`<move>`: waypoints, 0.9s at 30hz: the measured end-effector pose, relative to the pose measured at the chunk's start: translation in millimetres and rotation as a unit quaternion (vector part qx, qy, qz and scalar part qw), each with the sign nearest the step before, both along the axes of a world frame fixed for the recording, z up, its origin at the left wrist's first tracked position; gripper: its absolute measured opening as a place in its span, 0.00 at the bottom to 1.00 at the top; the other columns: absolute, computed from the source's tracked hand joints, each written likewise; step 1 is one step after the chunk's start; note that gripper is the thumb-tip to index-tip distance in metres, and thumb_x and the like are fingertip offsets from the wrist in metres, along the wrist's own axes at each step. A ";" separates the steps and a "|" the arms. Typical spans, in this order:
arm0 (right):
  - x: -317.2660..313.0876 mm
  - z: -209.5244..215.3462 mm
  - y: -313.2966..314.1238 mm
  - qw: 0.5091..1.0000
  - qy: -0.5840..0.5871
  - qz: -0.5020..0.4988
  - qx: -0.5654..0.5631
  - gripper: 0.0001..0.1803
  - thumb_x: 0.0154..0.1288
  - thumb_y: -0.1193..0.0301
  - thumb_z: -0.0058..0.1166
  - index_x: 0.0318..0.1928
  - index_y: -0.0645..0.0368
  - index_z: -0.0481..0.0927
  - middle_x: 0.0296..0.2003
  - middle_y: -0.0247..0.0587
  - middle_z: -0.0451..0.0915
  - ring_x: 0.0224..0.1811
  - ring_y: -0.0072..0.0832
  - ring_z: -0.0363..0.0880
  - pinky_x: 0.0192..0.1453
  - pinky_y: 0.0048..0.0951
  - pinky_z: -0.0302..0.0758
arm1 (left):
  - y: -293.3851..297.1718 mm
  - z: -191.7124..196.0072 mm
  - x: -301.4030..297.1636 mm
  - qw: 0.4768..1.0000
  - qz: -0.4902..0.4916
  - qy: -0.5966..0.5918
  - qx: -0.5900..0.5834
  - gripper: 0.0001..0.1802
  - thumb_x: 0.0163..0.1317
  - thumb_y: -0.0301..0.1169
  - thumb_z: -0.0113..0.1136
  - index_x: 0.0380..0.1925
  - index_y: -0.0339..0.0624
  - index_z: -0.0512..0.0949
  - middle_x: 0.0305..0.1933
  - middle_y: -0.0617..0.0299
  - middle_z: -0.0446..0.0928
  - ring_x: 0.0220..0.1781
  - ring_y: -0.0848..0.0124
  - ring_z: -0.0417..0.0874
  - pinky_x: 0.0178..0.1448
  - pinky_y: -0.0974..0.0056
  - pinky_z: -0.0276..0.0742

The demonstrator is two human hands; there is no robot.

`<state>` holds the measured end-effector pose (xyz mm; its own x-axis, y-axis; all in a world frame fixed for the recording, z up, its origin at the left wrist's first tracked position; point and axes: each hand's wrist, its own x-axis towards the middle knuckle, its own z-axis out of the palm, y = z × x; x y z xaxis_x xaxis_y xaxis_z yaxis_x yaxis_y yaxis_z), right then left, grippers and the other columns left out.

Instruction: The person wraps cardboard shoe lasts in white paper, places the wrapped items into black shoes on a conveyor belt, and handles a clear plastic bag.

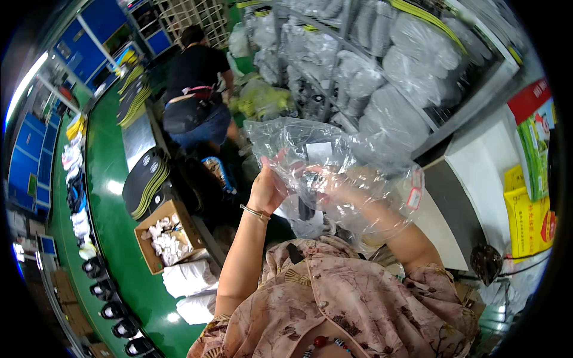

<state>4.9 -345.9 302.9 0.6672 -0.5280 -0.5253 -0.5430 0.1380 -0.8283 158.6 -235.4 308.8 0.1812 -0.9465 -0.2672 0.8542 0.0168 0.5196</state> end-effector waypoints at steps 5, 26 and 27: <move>-53.5 22.8 -27.7 0.894 -0.117 -0.155 -0.404 0.12 0.63 0.68 0.48 0.46 0.55 0.77 0.23 0.39 0.75 0.23 0.25 0.72 0.29 0.31 0.70 | -39.9 -23.5 -9.6 0.996 0.068 -0.011 -0.052 0.26 0.69 0.47 0.34 0.46 0.32 0.67 0.39 0.49 0.75 0.45 0.58 0.75 0.51 0.55 0.72; -151.6 42.6 17.1 0.861 -0.101 -0.326 -0.376 0.05 0.59 0.74 0.53 0.36 0.62 0.76 0.63 0.51 0.57 0.66 0.39 0.55 0.64 0.30 0.58 | -189.8 39.8 -72.6 0.984 -0.159 0.084 0.006 0.17 0.67 0.45 0.42 0.42 0.43 0.72 0.34 0.64 0.73 0.35 0.70 0.74 0.41 0.63 0.74; -146.9 40.5 6.7 0.889 -0.055 -0.371 -0.263 0.07 0.61 0.77 0.48 0.39 0.60 0.78 0.49 0.43 0.74 0.55 0.30 0.69 0.55 0.27 0.65 | -184.5 54.0 -91.4 0.982 -0.168 0.082 0.039 0.17 0.67 0.44 0.43 0.42 0.43 0.72 0.33 0.65 0.74 0.34 0.71 0.74 0.41 0.65 0.74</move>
